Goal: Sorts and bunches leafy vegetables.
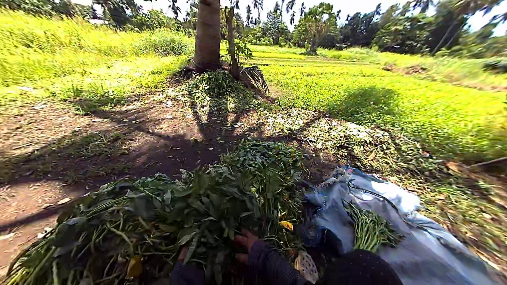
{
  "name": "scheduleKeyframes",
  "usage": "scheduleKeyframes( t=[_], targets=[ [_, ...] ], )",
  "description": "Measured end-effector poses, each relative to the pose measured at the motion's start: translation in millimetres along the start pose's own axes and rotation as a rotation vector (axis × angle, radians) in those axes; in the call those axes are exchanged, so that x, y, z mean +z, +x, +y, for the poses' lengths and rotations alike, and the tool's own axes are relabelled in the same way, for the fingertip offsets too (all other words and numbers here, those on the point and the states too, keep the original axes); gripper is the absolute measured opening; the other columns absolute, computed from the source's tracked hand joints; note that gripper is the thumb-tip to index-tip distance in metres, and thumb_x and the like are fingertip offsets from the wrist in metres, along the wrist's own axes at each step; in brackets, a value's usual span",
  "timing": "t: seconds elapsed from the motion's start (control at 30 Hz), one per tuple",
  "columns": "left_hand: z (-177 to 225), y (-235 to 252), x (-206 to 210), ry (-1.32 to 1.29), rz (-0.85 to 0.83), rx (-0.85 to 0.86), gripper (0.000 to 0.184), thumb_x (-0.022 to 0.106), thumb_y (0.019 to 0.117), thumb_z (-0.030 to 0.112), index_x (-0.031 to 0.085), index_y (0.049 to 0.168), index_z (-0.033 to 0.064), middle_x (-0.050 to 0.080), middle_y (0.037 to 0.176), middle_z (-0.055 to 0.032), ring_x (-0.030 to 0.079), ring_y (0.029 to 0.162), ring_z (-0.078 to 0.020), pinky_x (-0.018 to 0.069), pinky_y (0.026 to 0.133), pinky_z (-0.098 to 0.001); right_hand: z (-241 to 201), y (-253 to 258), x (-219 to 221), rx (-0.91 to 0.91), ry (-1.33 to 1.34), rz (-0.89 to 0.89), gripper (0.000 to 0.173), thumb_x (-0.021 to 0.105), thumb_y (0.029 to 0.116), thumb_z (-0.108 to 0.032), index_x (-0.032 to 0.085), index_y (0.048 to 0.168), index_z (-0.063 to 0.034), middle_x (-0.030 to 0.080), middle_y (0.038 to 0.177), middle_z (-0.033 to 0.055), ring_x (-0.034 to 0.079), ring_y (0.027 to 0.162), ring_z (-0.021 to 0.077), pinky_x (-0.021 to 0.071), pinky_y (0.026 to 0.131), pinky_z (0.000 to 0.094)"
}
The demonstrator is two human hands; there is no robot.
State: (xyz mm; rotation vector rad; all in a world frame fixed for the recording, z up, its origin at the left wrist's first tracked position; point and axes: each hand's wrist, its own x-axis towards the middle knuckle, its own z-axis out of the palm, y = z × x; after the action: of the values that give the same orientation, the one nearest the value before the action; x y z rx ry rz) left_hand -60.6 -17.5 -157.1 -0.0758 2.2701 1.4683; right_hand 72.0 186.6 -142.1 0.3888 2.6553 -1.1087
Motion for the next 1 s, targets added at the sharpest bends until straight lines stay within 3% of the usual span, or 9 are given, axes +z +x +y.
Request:
scheduleKeyframes(
  t=[0.1,0.2,0.3,0.43,0.5,0.63,0.73,0.87,1.0],
  targets=[
    [2,9,-29,0.018,-0.024,-0.109,0.045,0.031,0.1138,0.015,0.040,0.146,-0.0148,0.040,0.154,-0.0331,0.039,0.145,-0.0396,0.0298,0.120,-0.0494,10,-14,-50,0.103,0.234,0.080,0.048,0.060,0.1036,-0.019,0.053,0.150,-0.0091,0.046,0.158,0.0155,0.049,0.143,0.0288,0.0370,0.120,0.0478],
    [-7,-20,-51,-0.416,0.203,-0.200,0.054,0.046,0.1091,0.028,0.036,0.153,-0.0020,0.040,0.156,-0.0278,0.045,0.138,-0.0400,0.0401,0.108,-0.0594,51,-20,-93,0.416,0.703,0.392,0.037,0.043,0.1100,-0.014,0.051,0.143,0.0010,0.062,0.134,0.0241,0.069,0.109,0.0343,0.0568,0.094,0.0485],
    [4,-58,-60,-0.272,0.404,0.002,0.057,0.062,0.0980,0.001,0.038,0.149,-0.0083,0.042,0.151,-0.0328,0.048,0.134,-0.0384,0.0415,0.109,-0.0467,104,-4,-98,0.702,0.712,0.577,0.042,0.040,0.1120,-0.018,0.049,0.145,0.0060,0.052,0.148,0.0280,0.052,0.137,0.0361,0.0395,0.115,0.0491],
    [-3,-97,-4,0.137,0.081,0.340,0.044,0.063,0.0922,0.012,0.055,0.130,-0.0084,0.065,0.122,-0.0280,0.066,0.111,-0.0368,0.0545,0.095,-0.0496,158,46,-45,0.735,0.703,0.473,0.083,0.062,0.1006,-0.050,0.033,0.156,0.0050,0.037,0.159,0.0291,0.037,0.149,0.0365,0.0303,0.123,0.0497],
    [4,-101,35,0.539,-0.149,0.471,0.049,0.068,0.0922,0.022,0.060,0.137,0.0035,0.060,0.140,-0.0211,0.055,0.132,-0.0380,0.0450,0.109,-0.0551,143,54,-26,0.683,0.738,0.412,0.104,0.069,0.0956,-0.051,0.009,0.163,0.0015,0.026,0.163,0.0300,0.032,0.152,0.0369,0.0289,0.124,0.0487],
    [6,-71,115,0.990,0.086,0.876,0.090,0.093,0.0617,0.035,0.059,0.145,0.0343,0.038,0.163,-0.0145,0.025,0.149,-0.0551,0.0187,0.103,-0.0875,90,40,-35,0.692,0.565,0.399,0.125,0.084,0.0833,-0.047,0.000,0.163,0.0003,0.031,0.162,0.0297,0.040,0.148,0.0373,0.0355,0.121,0.0499],
    [27,-35,133,1.057,-0.047,0.626,0.070,0.072,0.0880,0.005,0.056,0.147,0.0397,0.028,0.169,-0.0084,0.015,0.154,-0.0514,0.0110,0.106,-0.0875,59,22,-67,0.631,0.333,0.272,0.111,0.081,0.0869,-0.038,0.009,0.163,-0.0009,0.041,0.157,0.0265,0.046,0.144,0.0349,0.0377,0.119,0.0489],
    [109,-29,98,1.196,-0.423,0.376,0.043,0.057,0.1009,0.009,0.058,0.144,0.0155,0.044,0.159,-0.0124,0.034,0.149,-0.0434,0.0392,0.107,-0.0689,12,-2,-110,0.476,0.071,0.119,0.088,0.071,0.0947,-0.033,0.023,0.162,-0.0033,0.046,0.156,0.0225,0.045,0.145,0.0321,0.0343,0.121,0.0489],
    [177,-38,39,1.124,-0.375,0.665,0.036,0.056,0.1006,0.006,0.063,0.136,0.0065,0.057,0.146,-0.0183,0.048,0.138,-0.0436,0.0426,0.107,-0.0618,-53,-32,-148,0.360,0.109,0.184,0.070,0.067,0.0989,-0.025,0.035,0.157,-0.0002,0.052,0.149,0.0243,0.050,0.141,0.0332,0.0361,0.119,0.0475]
  ],
)
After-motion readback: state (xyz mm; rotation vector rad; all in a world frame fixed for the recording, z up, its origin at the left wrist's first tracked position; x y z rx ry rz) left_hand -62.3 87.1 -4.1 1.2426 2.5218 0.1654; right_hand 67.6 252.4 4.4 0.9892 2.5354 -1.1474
